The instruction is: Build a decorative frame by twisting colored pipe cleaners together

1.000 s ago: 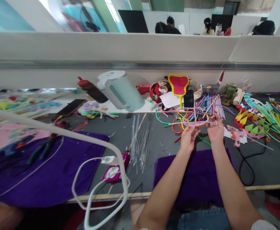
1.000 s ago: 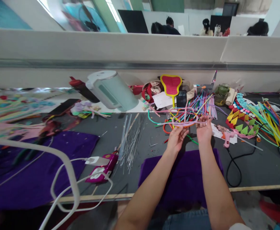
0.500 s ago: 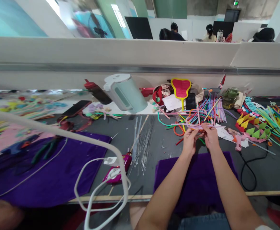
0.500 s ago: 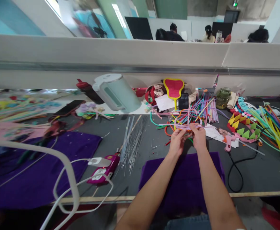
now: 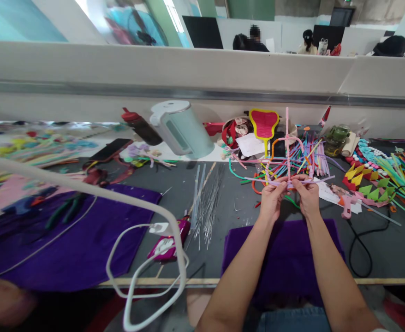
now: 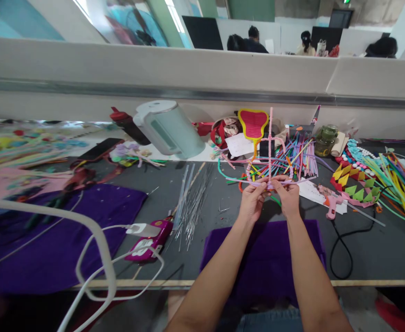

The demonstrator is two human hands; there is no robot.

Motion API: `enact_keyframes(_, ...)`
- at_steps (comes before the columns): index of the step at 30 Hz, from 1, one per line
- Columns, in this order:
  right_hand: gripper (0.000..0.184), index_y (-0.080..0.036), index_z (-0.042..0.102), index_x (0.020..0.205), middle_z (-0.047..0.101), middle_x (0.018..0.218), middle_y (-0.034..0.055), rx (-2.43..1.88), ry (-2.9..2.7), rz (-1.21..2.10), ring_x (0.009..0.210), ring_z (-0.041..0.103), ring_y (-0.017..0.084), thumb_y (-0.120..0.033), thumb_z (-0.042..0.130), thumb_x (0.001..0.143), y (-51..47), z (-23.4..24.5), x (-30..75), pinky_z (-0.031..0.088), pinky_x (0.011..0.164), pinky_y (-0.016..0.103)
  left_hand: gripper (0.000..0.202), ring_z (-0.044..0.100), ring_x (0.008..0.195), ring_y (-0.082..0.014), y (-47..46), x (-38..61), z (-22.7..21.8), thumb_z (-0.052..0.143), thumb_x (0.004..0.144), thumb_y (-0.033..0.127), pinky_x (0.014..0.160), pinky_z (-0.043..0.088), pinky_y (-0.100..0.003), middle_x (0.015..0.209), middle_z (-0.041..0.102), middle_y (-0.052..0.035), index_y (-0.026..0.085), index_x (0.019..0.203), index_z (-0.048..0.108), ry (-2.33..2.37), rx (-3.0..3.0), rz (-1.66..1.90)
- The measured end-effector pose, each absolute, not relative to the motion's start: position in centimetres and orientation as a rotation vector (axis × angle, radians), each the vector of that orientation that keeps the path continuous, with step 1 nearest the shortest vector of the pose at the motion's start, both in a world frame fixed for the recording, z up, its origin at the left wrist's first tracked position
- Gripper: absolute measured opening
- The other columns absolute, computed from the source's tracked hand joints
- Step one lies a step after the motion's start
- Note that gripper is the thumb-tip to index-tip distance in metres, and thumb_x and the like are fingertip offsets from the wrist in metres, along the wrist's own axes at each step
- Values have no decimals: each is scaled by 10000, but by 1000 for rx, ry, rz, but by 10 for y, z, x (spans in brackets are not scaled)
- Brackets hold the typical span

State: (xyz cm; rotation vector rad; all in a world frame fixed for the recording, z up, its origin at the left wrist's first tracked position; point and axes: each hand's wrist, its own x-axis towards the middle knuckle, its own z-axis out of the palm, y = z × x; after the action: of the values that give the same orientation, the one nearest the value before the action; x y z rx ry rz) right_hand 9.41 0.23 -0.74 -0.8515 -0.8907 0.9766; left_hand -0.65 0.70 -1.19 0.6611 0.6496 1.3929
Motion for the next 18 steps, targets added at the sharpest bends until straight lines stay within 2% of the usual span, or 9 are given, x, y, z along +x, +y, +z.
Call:
enact_keyframes(4, 191, -179, 661, 717, 601, 649, -25, -830, -811, 1075, 541, 513, 88, -343, 751, 674, 4, -10, 94, 402, 490, 214, 294, 622, 634, -127, 9, -8, -14, 812, 599, 295, 592, 495, -244, 789, 715, -65, 152, 847, 745, 684, 729, 1434)
enact_keyframes(12, 180, -183, 653, 721, 609, 635, -37, -750, -739, 1207, 537, 529, 72, -301, 772, 654, 6, -13, 93, 404, 461, 179, 278, 651, 722, -168, 8, -9, -10, 808, 607, 295, 643, 524, -273, 858, 725, -76, 174, 850, 750, 738, 889, 1477)
enact_keyframes(18, 217, -185, 642, 782, 641, 699, -26, -733, -739, 1269, 594, 565, 83, -261, 780, 633, 7, -12, 97, 462, 552, 200, 279, 632, 663, -144, 8, -12, -7, 815, 593, 259, 628, 517, -257, 803, 718, -63, 169, 849, 751, 773, 910, 1461)
